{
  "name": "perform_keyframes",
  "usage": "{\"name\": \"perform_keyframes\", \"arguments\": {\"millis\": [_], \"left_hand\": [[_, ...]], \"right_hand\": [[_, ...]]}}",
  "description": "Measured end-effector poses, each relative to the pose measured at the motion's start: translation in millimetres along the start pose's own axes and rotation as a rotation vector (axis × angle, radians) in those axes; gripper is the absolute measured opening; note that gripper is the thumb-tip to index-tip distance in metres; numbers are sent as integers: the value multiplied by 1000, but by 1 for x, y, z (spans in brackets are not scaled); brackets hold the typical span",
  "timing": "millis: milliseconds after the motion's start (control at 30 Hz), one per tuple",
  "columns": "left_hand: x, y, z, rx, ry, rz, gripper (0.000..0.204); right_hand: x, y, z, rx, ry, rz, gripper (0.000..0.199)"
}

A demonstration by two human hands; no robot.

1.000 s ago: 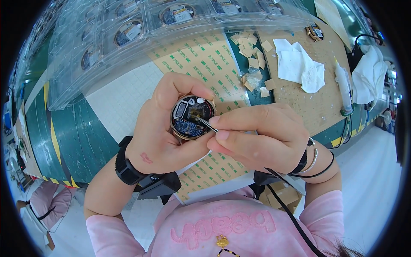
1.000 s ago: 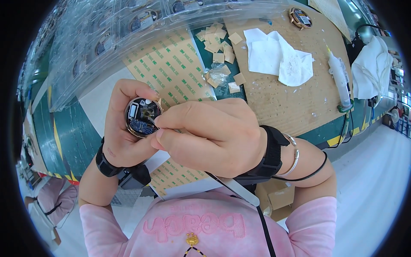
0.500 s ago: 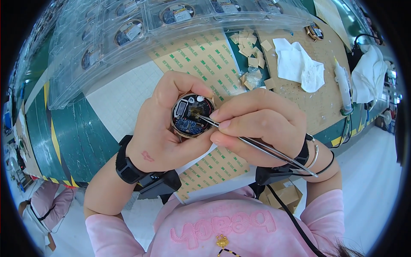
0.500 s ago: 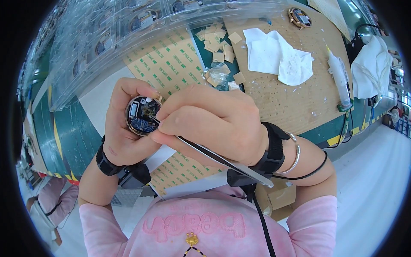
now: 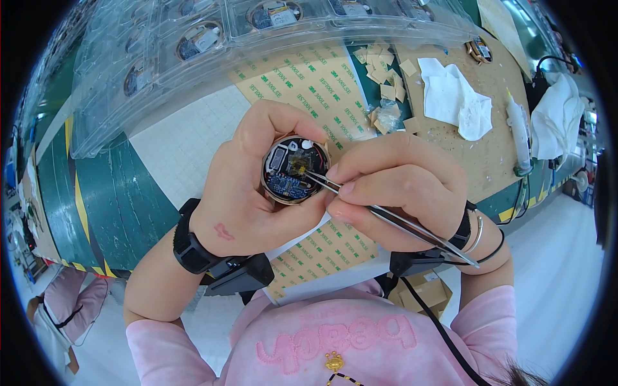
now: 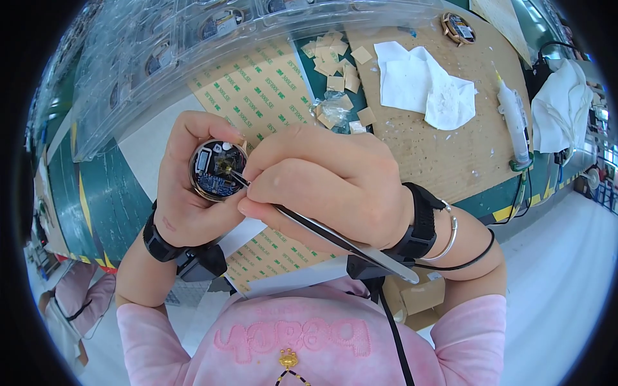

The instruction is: The person picks up a watch component from a tray, peels a small adhesive piece from a sheet, and applies it to the component. Using tweezers, they press down and secure the adhesive and internal parts within the watch casing before setting it aside.

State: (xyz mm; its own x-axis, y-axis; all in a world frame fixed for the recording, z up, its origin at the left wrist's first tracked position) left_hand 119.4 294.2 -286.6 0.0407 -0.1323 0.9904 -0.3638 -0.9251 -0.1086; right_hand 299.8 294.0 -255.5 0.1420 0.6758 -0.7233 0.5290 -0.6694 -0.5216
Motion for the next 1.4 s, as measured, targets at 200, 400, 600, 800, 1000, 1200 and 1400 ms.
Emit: {"name": "perform_keyframes", "arguments": {"millis": [200,400,600,800,1000,1200,1400], "left_hand": [[-4,0,-1,-29,-20,12,47],[0,0,-3,-141,-12,-27,51],[-3,2,-4,-160,62,-81,49],[-4,3,-2,-172,55,-125,48],[-3,1,1,-141,-45,-24,47],[0,0,5,-95,-198,18,44],[-2,-1,9,-90,-295,97,44]], "right_hand": [[0,1,0,-7,62,-45,28],[0,4,2,10,86,-83,30],[0,4,4,-22,73,-75,29],[3,4,6,39,8,-12,22],[13,-7,-13,-4,63,-47,13],[5,-6,4,-77,230,25,16],[12,-1,6,-73,236,9,21]]}}
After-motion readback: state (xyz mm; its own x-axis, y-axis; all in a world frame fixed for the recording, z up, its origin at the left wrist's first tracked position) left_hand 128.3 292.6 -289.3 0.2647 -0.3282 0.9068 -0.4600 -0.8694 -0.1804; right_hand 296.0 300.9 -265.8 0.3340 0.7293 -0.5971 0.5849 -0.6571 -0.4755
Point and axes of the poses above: each hand's wrist, its own y-axis away from the middle knuckle, its own z-axis out of the palm, x = y × z, the point moved 3 cm from there along -y, towards the middle knuckle, and after that the axes turned 2 degrees about x, right-handed, at the moved point
